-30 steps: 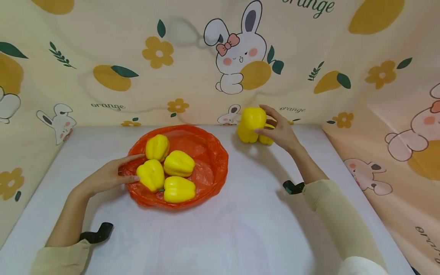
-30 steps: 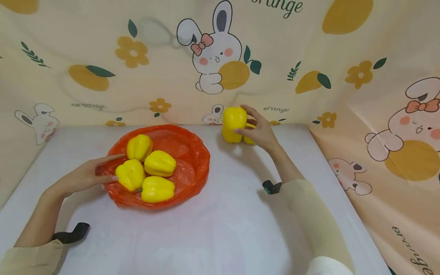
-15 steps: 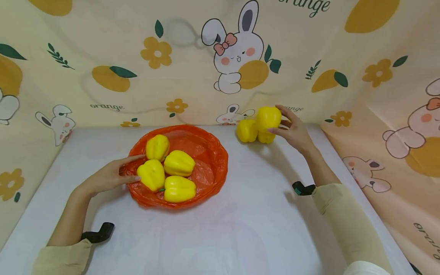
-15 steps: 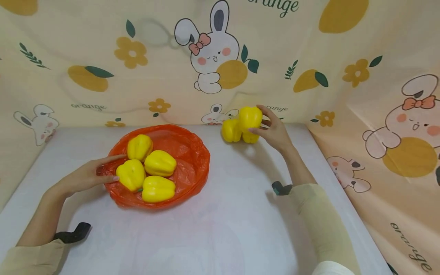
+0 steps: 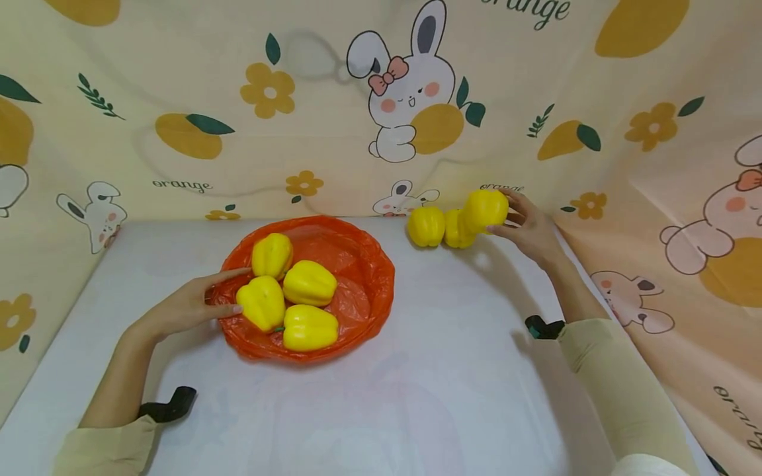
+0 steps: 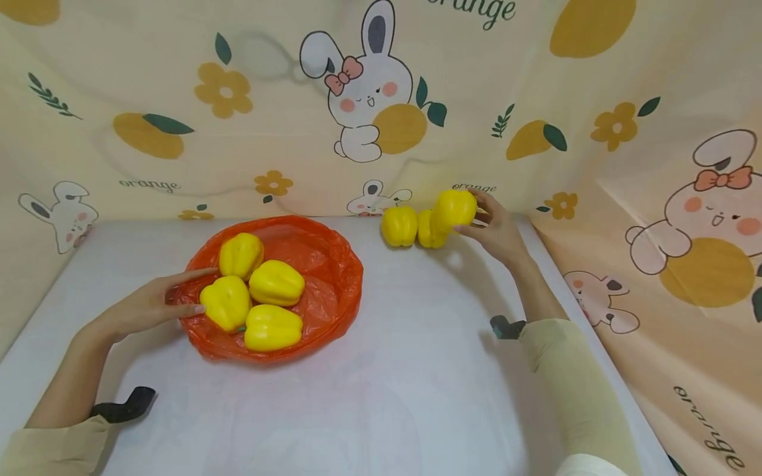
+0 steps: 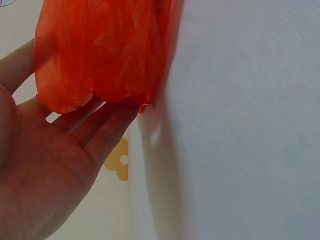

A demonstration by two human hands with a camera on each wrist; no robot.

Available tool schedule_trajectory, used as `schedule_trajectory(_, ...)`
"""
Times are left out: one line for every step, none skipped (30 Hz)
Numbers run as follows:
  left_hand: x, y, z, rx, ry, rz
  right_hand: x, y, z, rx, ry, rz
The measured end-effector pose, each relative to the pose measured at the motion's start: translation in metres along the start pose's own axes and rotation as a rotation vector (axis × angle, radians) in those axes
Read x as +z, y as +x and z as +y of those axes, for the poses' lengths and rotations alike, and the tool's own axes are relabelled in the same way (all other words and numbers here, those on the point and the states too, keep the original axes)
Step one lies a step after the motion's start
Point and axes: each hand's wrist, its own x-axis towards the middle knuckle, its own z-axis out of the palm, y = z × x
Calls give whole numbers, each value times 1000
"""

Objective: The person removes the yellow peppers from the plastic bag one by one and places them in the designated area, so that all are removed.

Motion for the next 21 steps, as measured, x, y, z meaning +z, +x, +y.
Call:
schedule_trajectory(0,0,0,1,0,2,-2,2,7,5,-1,8)
schedule_trajectory(1,0,0,2,-2,2,-3,5,14,13,1,12)
schedule_trajectory(1,0,0,1,-1,4,-5,8,21,19,-3,18)
schedule_trajectory(1,0,0,1,0,4,-7,10,28,25,-5,22)
schedule_trajectory(1,0,0,-1,0,3,-8,12,34,31,-8,27)
schedule_trajectory(1,0,1,-6,0,2,-9,12,36,41,-14,28)
schedule_trajectory(1,0,2,-4,-2,1,-10,13,38,49,-16,31)
schedule_trajectory(0,0,3,-4,-2,0,-11,13,41,56,-24,34)
schedule_trajectory(0,0,3,-4,-2,0,-12,13,44,62,-32,37)
schedule_trajectory(0,0,4,-2,-3,-1,-13,13,45,65,-36,39)
schedule_trajectory(0,0,4,-4,-4,-1,-14,13,47,67,-40,42)
schedule_trajectory(-1,0,3,0,-3,-2,-15,13,48,64,-42,43)
schedule_trajectory(-1,0,3,2,-3,-1,-15,12,50,60,-38,44)
schedule_trajectory(-1,0,3,0,-3,0,-15,12,51,56,-39,44)
schedule_trajectory(-1,0,3,0,-5,0,-16,12,52,56,-37,41)
schedule_trajectory(-1,0,2,1,-2,1,-16,12,53,55,-35,40)
schedule_trajectory(-2,0,1,-2,-2,1,-16,13,54,55,-33,40)
schedule_trajectory(-2,0,1,-1,-2,1,-16,13,56,58,-35,39)
schedule_trajectory(-1,0,1,-5,-3,1,-16,14,59,63,-43,39)
schedule_trajectory(-1,-1,1,-8,-1,1,-16,15,61,69,-56,41)
schedule_trajectory(-1,-1,0,-13,1,0,-16,16,64,70,-62,42)
